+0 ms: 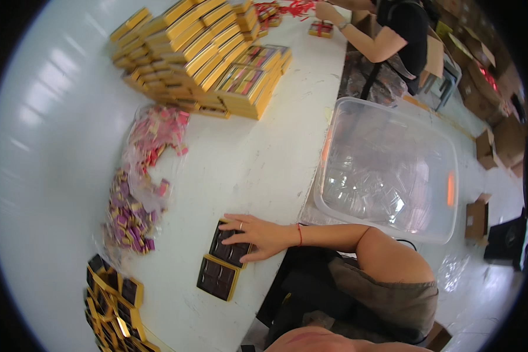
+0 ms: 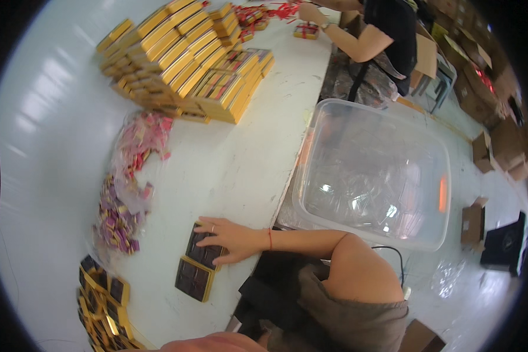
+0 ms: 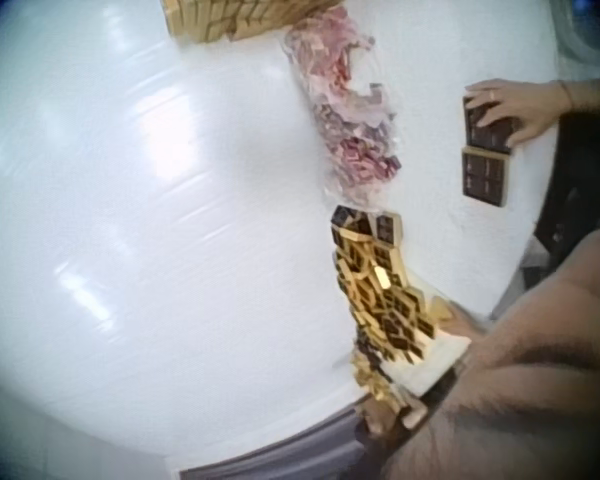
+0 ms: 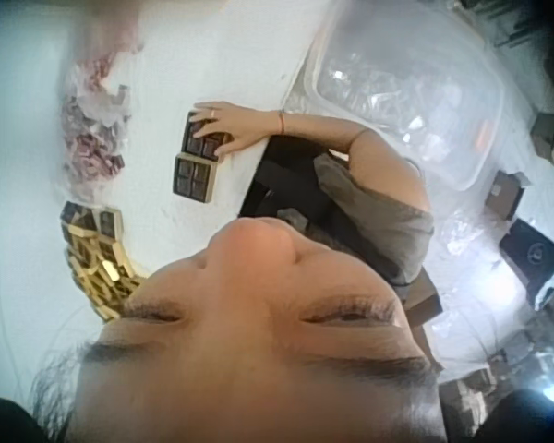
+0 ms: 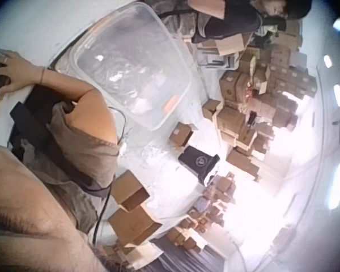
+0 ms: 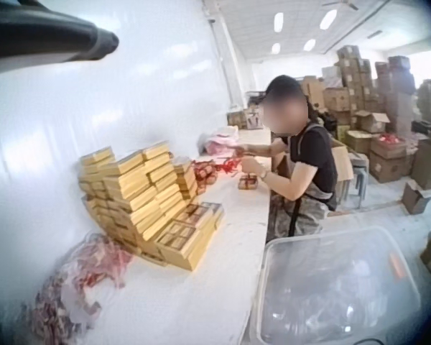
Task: The person places small colored inserts into black and gold makeup palettes, then covers them with clear plastic sheets and stacks the completed units. The person repeats this process for multiple palettes on a white table.
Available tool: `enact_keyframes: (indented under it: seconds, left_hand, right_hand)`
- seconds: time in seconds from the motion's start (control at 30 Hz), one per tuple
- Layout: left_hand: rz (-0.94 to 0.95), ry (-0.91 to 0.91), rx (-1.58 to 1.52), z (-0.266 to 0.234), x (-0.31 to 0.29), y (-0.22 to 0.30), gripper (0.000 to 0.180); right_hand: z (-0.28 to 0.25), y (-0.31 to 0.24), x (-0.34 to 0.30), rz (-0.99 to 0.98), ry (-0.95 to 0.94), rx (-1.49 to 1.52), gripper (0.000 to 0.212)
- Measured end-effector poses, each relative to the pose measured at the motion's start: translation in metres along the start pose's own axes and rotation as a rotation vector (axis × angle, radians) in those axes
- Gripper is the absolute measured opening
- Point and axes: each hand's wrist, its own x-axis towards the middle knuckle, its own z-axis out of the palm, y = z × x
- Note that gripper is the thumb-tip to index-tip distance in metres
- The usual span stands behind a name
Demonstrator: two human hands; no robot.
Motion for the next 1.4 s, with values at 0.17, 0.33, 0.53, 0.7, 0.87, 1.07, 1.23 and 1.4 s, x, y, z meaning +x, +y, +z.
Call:
enact_keyframes:
  seconds: [0.17, 0.33, 0.53, 0.7, 0.87, 1.07, 1.23, 1.4]
  left_hand:
    - [0.082, 0.009, -0.122, -0.035, -0.072, -0.010, 0.073]
    - [0.221, -0.095, -0.339, -0.039, -0.118, 0.118, 0.061]
    - [-0.153, -0.334, -0.638, -0.038, -0.046, 0.130, 0.053]
    - [-0.198, -0.672, -0.726, -0.001, -0.029, 0.134, 0.051]
    - [0.247, -0.436, -0.263, -0.007, -0.054, 0.167, 0.034]
    - [0.743, -0.763, -0.301, -0.039, -0.065, 0.168, 0.085]
    - [0.316, -0.654, -0.214, -0.050, -0.081, 0.156, 0.082]
    - [0.524, -0.220, -0.144, -0.035, -0.095, 0.153, 0.074]
  right_hand:
    - [-0.013, -0.003, -0.001, 0.020, -0.057, -0.024, 0.063]
    - [-0.015, -0.034, 0.027, 0.160, -0.194, -0.092, 0.069]
    - [-0.020, -0.056, 0.031, 0.239, -0.191, -0.123, 0.071]
    - [-0.009, -0.029, 0.018, 0.230, -0.183, -0.134, 0.070]
    - [-0.006, -0.036, 0.020, 0.245, -0.178, -0.093, 0.068]
    - [-0.009, -0.034, 0.020, 0.229, -0.172, -0.108, 0.065]
    - [-0.008, -0.035, 0.020, 0.254, -0.174, -0.132, 0.064]
    - [-0.009, -0.035, 0.024, 0.294, -0.179, -0.095, 0.064]
